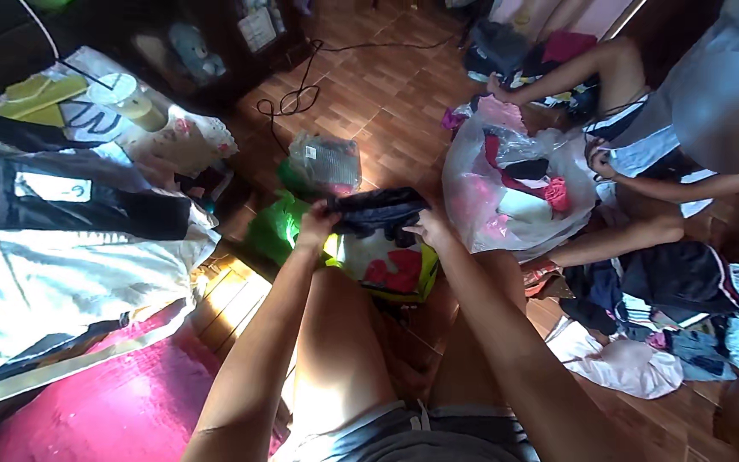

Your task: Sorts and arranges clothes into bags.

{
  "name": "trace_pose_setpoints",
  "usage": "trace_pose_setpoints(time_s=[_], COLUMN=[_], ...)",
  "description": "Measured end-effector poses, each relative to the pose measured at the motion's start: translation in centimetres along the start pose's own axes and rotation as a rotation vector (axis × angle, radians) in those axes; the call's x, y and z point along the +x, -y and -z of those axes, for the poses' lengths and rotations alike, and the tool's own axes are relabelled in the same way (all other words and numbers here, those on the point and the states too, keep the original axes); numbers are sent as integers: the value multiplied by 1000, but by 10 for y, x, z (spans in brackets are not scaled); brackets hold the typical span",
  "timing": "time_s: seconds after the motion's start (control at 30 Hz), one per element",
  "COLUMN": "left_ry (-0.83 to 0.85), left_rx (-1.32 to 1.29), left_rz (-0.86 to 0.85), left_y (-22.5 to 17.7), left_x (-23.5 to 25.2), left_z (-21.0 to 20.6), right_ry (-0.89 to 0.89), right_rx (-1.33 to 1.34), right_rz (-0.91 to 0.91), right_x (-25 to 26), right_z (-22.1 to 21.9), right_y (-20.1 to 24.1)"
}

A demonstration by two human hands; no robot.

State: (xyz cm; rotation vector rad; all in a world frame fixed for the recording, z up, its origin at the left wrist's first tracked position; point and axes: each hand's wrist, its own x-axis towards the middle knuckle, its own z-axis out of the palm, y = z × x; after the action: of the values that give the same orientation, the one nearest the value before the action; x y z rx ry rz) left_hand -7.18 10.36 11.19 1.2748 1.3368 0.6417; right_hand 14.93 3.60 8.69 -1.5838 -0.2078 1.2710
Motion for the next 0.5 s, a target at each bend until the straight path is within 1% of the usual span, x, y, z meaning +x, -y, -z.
trace_pose_setpoints(time_s=[0.07,0.1,0.23,0.33,0.43,0.5], left_ry=[98,149,308,337,342,348], left_rx=[169,212,296,270,201,190], left_rz=[82,109,85,33,-34,-18], left_y=[23,28,46,66,98,97], left_x=[0,-3,-6,-11,-18,-29], left_z=[-7,-15,-52,-70,-76,-77], right_ry=[38,59,122,166,236,282], right_rx=[24,13,-134,-220,-128,-34], right_rz=[10,17,72,77,42,0], right_x=[-6,-10,-22,-37,-48,-51], right_z=[-9,-14,-25,-25,-18,-10], right_y=[0,-2,-15,-13,-10,-9])
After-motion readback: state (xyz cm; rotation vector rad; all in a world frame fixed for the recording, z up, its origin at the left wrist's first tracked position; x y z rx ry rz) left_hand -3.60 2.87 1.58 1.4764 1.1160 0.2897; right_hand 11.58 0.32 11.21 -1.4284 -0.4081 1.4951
